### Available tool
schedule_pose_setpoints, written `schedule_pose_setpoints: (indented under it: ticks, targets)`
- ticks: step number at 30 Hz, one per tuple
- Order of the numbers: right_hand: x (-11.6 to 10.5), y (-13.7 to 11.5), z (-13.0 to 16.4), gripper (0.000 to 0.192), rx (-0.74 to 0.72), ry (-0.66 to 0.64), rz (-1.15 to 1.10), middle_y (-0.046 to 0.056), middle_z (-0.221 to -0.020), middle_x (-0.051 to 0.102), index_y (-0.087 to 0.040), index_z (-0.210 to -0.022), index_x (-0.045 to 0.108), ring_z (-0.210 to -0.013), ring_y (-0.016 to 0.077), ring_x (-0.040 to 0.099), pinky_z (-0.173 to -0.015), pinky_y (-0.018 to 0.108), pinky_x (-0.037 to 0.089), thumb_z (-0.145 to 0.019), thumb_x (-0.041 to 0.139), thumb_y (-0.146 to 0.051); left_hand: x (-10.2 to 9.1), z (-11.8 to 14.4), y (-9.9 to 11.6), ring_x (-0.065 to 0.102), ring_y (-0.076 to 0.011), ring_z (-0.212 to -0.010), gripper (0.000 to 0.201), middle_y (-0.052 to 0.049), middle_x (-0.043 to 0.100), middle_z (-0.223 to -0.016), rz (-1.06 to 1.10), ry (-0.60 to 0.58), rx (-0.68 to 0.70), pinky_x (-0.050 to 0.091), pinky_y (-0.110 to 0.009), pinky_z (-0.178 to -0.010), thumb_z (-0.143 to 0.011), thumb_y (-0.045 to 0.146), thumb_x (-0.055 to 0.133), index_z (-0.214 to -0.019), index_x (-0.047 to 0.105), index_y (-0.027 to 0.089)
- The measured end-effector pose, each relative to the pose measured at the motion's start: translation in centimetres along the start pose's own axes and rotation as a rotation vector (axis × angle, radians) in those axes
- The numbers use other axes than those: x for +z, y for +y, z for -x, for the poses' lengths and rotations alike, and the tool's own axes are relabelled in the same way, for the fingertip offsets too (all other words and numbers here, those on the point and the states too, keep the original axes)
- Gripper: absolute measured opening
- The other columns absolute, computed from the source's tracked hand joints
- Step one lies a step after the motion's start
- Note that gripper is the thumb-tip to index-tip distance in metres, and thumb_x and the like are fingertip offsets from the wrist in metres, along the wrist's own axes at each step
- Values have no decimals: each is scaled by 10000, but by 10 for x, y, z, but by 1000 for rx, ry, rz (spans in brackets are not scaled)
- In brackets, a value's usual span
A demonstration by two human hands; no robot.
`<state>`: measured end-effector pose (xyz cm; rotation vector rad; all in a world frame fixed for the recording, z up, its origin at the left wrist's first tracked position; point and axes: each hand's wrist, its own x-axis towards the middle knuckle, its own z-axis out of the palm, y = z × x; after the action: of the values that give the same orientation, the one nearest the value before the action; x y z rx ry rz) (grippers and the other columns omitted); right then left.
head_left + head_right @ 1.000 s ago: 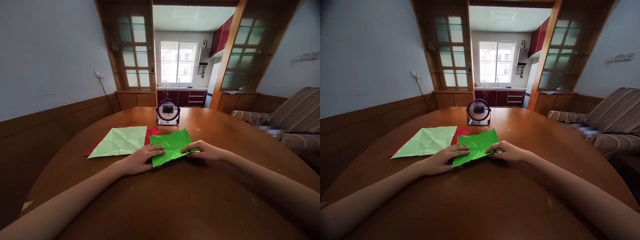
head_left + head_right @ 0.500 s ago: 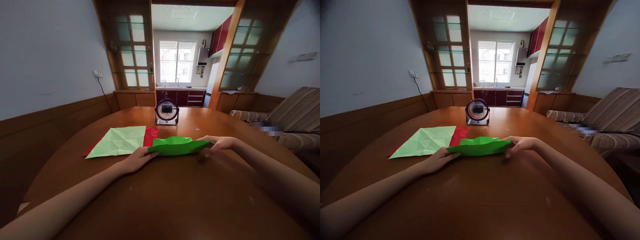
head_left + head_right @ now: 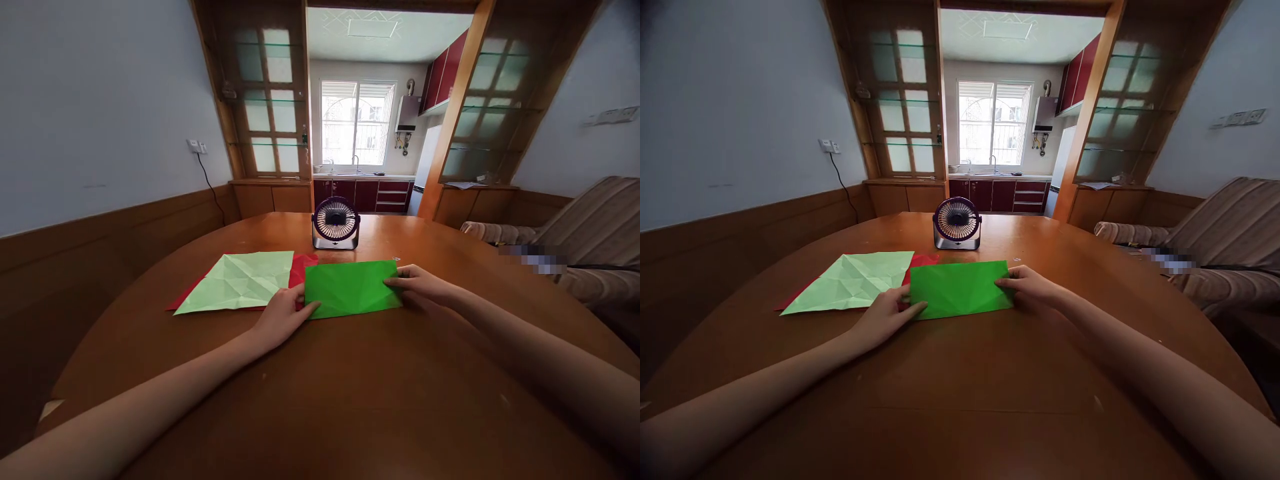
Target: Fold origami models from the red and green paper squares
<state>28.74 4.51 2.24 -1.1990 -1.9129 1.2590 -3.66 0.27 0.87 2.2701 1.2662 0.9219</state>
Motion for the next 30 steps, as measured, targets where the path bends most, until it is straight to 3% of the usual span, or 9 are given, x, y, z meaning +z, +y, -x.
schedule_pose_setpoints:
  ticks: [4, 8, 10, 13, 16, 19, 25, 28, 30]
  targets:
    - [19, 10, -5, 345, -103, 259, 252, 110, -960, 706, -148, -992, 662, -842, 238, 643, -759, 382, 503, -851, 556, -446, 5, 0, -4, 526, -171, -592, 451, 63, 516, -569, -125, 108, -24, 415, -300, -667, -834, 354, 581, -1232, 481, 167]
    - [31, 15, -3, 395, -204, 423, 619, 126, -984, 674, -150, -1212, 526, -887, 262, 636, -760, 373, 483, -877, 513, -358, 9, 1, -6, 544, -165, -618, 650, 77, 532, -621, -203, 110, 6, 408, -336, -756, -840, 266, 571, -1410, 268, 187]
    - [34, 17, -1, 470, -214, 438, 712, 125, -982, 663, -156, -1322, 418, -871, 265, 642, -745, 365, 479, -889, 487, -326, 9, 1, -6, 563, -183, -674, 649, 52, 558, -684, -277, 87, 7, 409, -369, -792, -834, 242, 568, -1410, 273, 180]
    - [37, 20, 0, 520, -232, 432, 809, 122, -986, 658, -168, -1384, 322, -823, 265, 648, -712, 361, 479, -900, 461, -301, 8, 1, -5, 575, -260, -894, 528, -54, 604, -905, -432, 91, 41, 415, -427, -838, -818, 245, 580, -1319, 433, 169]
    - [38, 22, 0, 469, -240, 431, 842, 131, -1064, 654, -177, -1356, 356, -881, 269, 651, -730, 361, 485, -911, 453, -286, 11, -2, -1, 516, -311, -1090, 396, -129, 561, -1139, -546, 118, 153, 408, -465, -912, -811, 203, 569, -1206, 557, 169]
    - [37, 22, -1, 342, -256, 418, 841, 128, -1173, 630, -189, -1249, 472, -976, 263, 640, -798, 362, 492, -921, 457, -282, 24, -13, 10, 470, -312, -1204, 326, -151, 521, -1267, -567, 73, 276, 375, -469, -1009, -821, 150, 533, -1137, 615, 149]
    - [38, 20, 2, 249, -239, 396, 911, 117, -1125, 621, -176, -1133, 557, -958, 241, 633, -830, 348, 495, -928, 456, -275, 67, -46, 41, 468, -310, -1265, 357, -182, 515, -1353, -587, -119, 344, 342, -464, -1078, -921, 233, 438, -1218, 591, 106]
    - [38, 19, 3, 245, -220, 407, 977, 121, -1057, 610, -165, -1094, 588, -917, 237, 623, -819, 357, 500, -929, 450, -283, 82, -58, 43, 407, -311, -1339, 431, -202, 453, -1426, -577, -181, 303, 284, -466, -1121, -956, 251, 360, -1317, 515, 74]
    - [38, 20, 3, 256, -252, 439, 1014, 146, -1092, 589, -159, -1081, 607, -997, 272, 597, -881, 415, 487, -919, 464, -295, 87, -62, 36, 356, -305, -1379, 473, -189, 402, -1472, -531, -225, 268, 261, -475, -1134, -979, 301, 311, -1375, 459, 88]
